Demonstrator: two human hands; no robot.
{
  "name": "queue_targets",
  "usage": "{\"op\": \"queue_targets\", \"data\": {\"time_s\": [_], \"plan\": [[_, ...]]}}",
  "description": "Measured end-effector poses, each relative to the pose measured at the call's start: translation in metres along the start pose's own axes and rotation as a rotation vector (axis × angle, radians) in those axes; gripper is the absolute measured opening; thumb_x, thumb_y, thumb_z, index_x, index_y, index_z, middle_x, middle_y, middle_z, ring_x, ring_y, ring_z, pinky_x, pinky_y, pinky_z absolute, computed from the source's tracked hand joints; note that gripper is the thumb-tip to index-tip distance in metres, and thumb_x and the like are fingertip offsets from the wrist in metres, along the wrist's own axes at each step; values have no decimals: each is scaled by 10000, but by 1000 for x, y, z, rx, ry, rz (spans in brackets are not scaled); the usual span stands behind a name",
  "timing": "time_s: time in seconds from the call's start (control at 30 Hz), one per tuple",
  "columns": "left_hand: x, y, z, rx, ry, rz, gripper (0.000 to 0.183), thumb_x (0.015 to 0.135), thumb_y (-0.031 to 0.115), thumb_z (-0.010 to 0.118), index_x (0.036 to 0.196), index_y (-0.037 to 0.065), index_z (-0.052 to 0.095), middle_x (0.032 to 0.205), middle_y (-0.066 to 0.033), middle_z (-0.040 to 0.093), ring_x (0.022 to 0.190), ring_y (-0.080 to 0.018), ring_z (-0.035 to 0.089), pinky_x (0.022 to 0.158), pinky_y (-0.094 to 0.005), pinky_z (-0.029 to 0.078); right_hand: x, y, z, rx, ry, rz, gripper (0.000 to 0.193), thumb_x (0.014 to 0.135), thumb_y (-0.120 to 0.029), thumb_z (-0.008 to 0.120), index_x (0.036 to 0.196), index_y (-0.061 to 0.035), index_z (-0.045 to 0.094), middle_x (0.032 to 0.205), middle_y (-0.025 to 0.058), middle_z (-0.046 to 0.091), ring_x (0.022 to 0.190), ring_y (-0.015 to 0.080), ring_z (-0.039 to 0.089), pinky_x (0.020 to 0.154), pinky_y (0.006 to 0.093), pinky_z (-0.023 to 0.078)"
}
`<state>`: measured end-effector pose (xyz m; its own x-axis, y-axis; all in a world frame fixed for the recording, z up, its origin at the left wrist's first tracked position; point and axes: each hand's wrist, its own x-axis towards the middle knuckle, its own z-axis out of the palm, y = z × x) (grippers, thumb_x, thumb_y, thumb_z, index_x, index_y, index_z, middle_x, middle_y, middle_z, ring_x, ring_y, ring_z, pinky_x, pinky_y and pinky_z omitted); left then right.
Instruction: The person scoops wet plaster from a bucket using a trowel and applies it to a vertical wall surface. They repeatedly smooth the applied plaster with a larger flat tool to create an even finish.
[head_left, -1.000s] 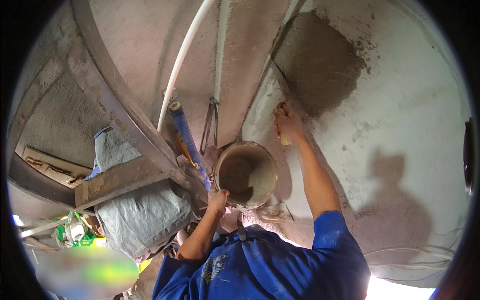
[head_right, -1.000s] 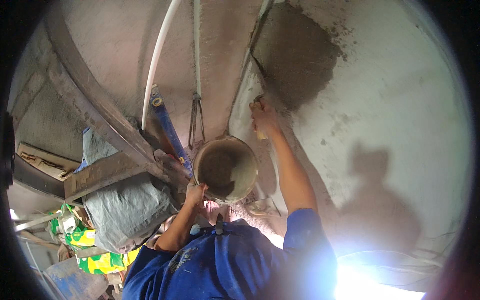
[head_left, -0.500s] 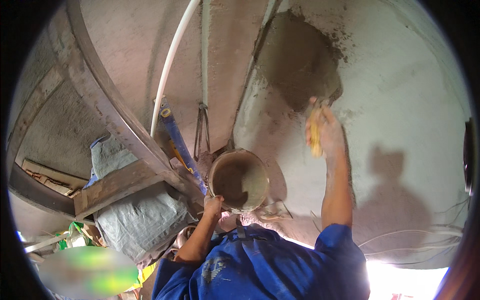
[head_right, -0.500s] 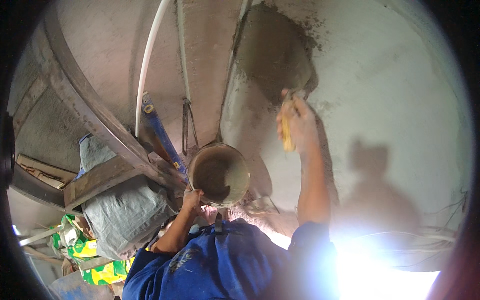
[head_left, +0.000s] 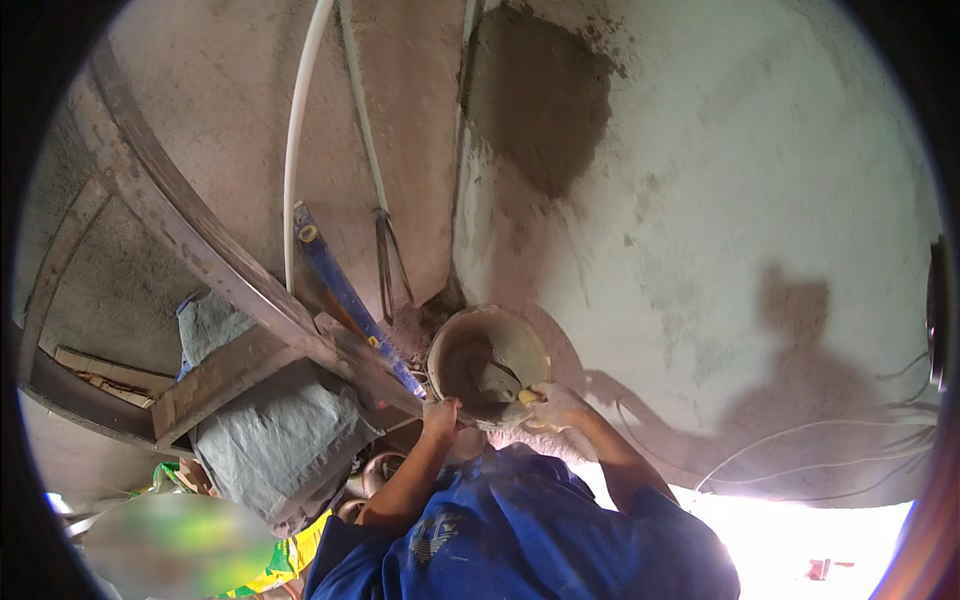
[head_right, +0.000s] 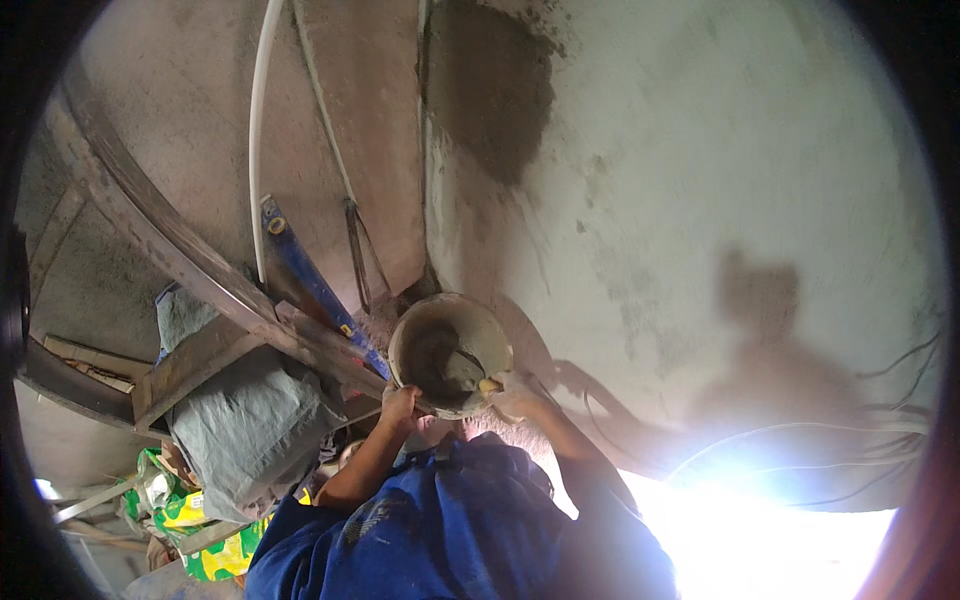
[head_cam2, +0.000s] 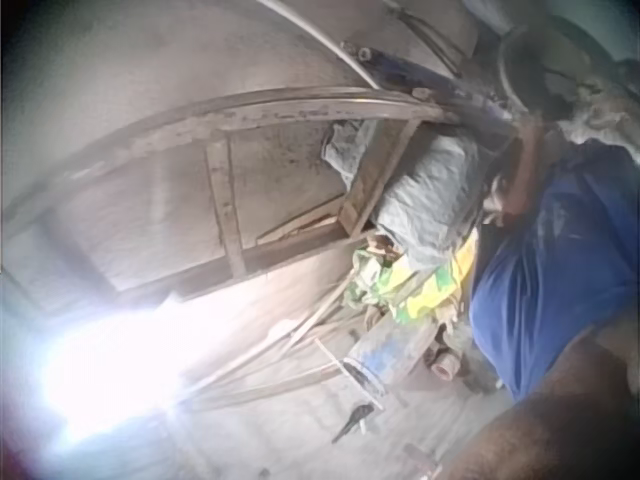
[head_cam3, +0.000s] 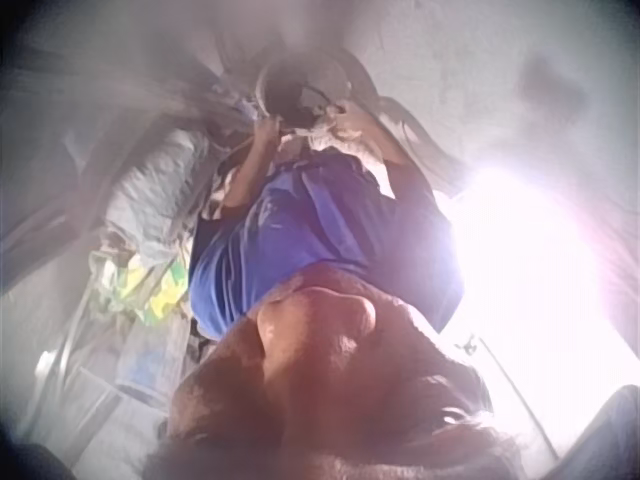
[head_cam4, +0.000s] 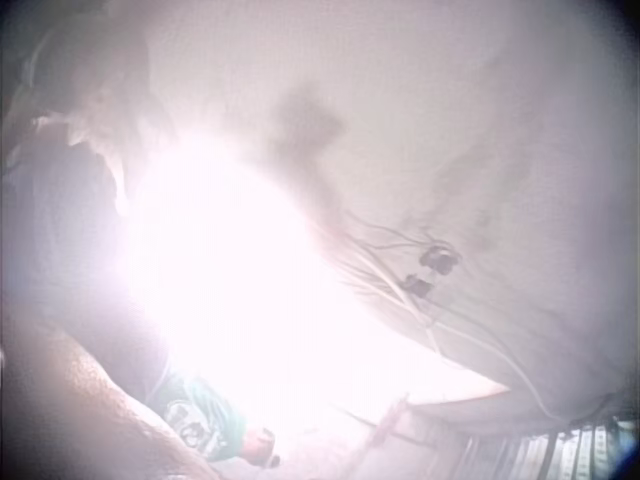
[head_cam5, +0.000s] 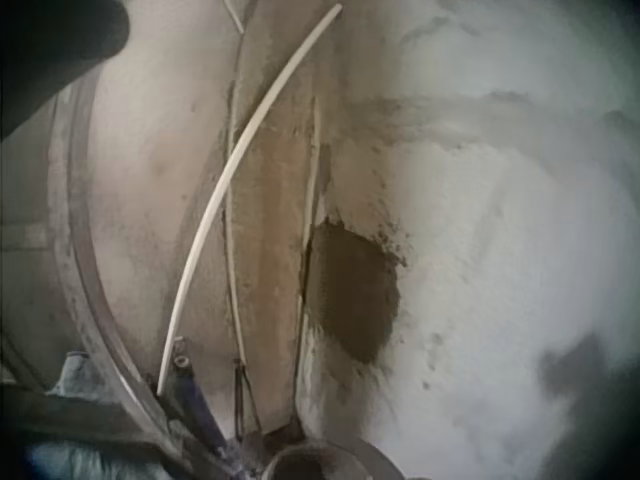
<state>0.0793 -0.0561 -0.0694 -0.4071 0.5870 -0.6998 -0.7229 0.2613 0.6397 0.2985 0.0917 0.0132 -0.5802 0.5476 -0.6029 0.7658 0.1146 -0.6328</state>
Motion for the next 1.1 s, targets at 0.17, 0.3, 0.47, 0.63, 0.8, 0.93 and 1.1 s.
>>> {"op": "queue_targets", "data": {"time_s": [0.17,0.3,0.47,0.63,0.8,0.93,1.1], "plan": [[-5,-28,-4,-16,70,-17,479,860,-25,514,1321,101,520,966,-76,584,930,-265,647,790,-539,608,-34,19,-15,30,217,133,576,946,-394,690,1352,6,604,1244,226,692,1146,327,672,981,411,514],[-20,-35,-7,-17,65,-72,540,857,-2,538,1370,161,496,1023,-72,587,947,-268,649,778,-550,608,-11,107,13,152,352,132,580,966,-312,708,1418,17,553,1256,169,687,996,266,698,881,372,553],[-38,-80,-29,-31,141,-98,598,812,7,552,1382,178,494,1067,-71,609,938,-266,659,770,-556,613,-24,120,37,374,224,321,564,975,-367,691,1394,-14,555,1204,137,679,932,211,700,733,356,599],[-63,-108,-33,-11,119,-191,561,800,5,556,1341,150,532,1019,-64,632,921,-249,660,767,-512,622,-32,155,85,925,-69,491,483,960,-334,730,1336,-63,594,1084,87,708,875,184,710,670,321,585],[-46,-168,-74,78,34,-244,516,803,5,601,1303,121,549,1005,-51,641,881,-220,660,701,-453,601,-33,171,145,575,81,552,324,957,-192,694,1216,-4,645,1047,91,738,935,169,696,823,317,559],[-14,-199,-104,146,48,-408,593,812,4,669,1362,146,499,1065,-27,641,878,-206,655,756,-460,577,-21,201,189,687,208,544,283,922,-99,644,1174,32,646,1062,134,741,942,195,692,862,342,549],[2,-231,-138,223,-35,-247,849,912,161,726,1594,94,225,1346,-122,549,1228,-252,544,1053,-389,417,2,276,258,901,357,625,275,908,-95,660,1172,-24,629,981,93,703,857,195,676,707,350,567]]}}
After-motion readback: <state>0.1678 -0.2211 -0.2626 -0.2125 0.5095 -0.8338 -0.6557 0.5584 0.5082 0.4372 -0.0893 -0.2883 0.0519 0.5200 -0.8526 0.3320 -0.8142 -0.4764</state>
